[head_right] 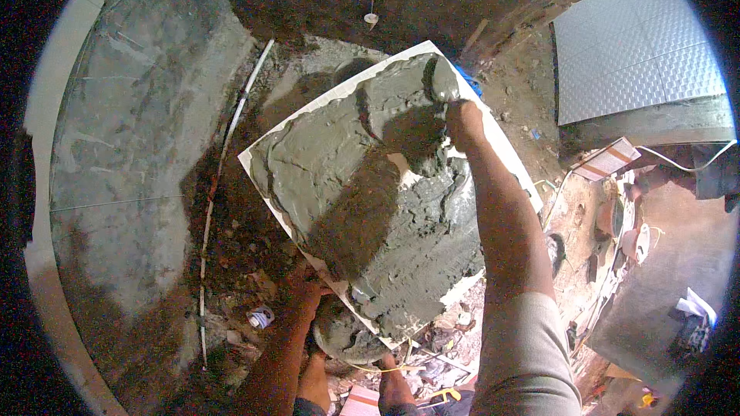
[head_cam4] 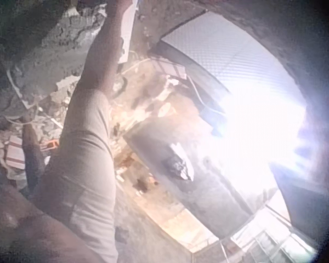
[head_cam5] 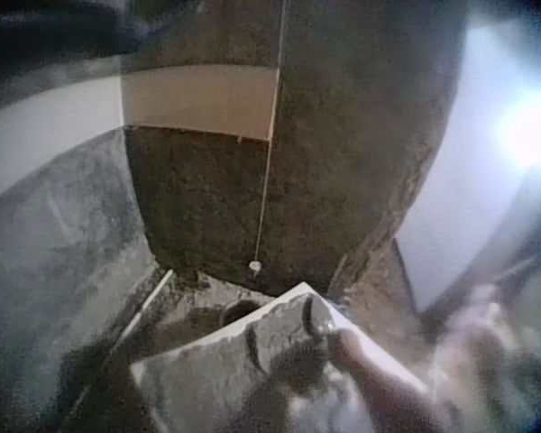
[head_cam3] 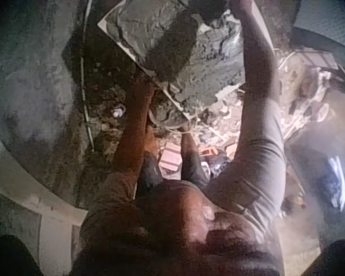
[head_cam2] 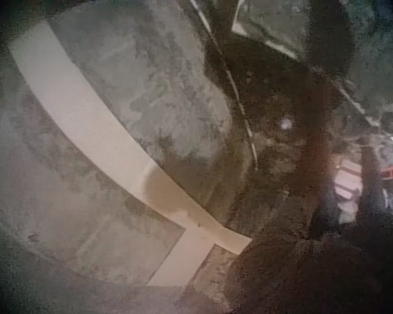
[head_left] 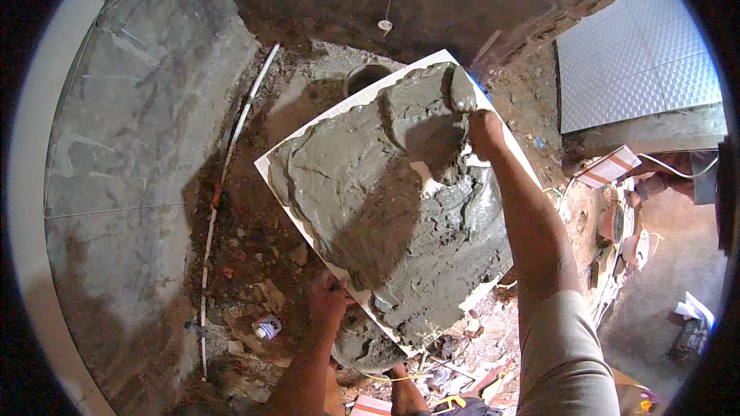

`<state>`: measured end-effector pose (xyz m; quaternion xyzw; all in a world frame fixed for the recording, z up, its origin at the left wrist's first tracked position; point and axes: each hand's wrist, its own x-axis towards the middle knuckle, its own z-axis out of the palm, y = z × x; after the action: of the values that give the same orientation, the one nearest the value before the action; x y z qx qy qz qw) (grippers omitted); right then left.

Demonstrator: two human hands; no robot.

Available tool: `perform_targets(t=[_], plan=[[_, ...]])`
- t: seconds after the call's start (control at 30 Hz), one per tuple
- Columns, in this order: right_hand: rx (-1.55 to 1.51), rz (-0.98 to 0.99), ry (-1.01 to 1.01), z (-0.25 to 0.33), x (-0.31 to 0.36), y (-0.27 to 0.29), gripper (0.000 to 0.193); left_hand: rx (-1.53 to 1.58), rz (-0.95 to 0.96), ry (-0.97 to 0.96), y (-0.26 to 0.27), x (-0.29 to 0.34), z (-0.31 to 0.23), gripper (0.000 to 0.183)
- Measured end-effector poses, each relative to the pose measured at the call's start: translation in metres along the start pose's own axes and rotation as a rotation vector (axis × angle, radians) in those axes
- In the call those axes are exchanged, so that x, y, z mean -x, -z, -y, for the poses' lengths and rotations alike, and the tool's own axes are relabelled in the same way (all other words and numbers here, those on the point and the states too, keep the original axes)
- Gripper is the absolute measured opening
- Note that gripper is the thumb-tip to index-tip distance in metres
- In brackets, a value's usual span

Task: The person scoops cement from a bucket using a trowel and spreads it evenly across the back of a large white ceramic tile. The person works in a construction environment, handling the tile and adhesive to prepare it for installation.

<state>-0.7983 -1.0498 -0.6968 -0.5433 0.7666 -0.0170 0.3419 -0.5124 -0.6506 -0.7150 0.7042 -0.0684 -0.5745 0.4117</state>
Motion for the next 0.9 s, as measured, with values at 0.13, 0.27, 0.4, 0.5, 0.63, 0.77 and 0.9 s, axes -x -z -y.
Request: perform_targets(t=[0.13,0.27,0.4,0.5,0.63,0.77,0.9], plan=[[0.601,0.122,0.535,-0.041,-0.080,0.026,0.018,-0.314,0.046,-0.115,-0.001,-0.020,0.030,0.022],[-0.288,0.353,0.039,0.009,-0.006,-0.005,0.027,-0.066,0.081,0.004,0.016,-0.003,0.006,0.024],[-0.258,0.469,0.064,0.019,0.043,0.004,0.032,0.063,0.057,-0.071,0.006,-0.012,0.031,0.026],[-0.105,0.446,0.251,0.030,0.074,-0.001,0.037,0.067,0.121,-0.032,-0.002,-0.010,0.028,0.031],[0.556,-0.001,0.414,0.045,0.122,-0.018,0.024,-0.117,0.112,0.005,0.002,-0.010,0.014,0.035],[0.471,-0.232,0.277,0.003,0.065,-0.016,0.024,0.147,0.128,-0.035,0.004,-0.010,0.021,0.035],[0.378,-0.194,0.143,-0.007,0.031,0.009,0.030,-0.091,0.079,0.086,-0.007,-0.009,0.010,0.033]])
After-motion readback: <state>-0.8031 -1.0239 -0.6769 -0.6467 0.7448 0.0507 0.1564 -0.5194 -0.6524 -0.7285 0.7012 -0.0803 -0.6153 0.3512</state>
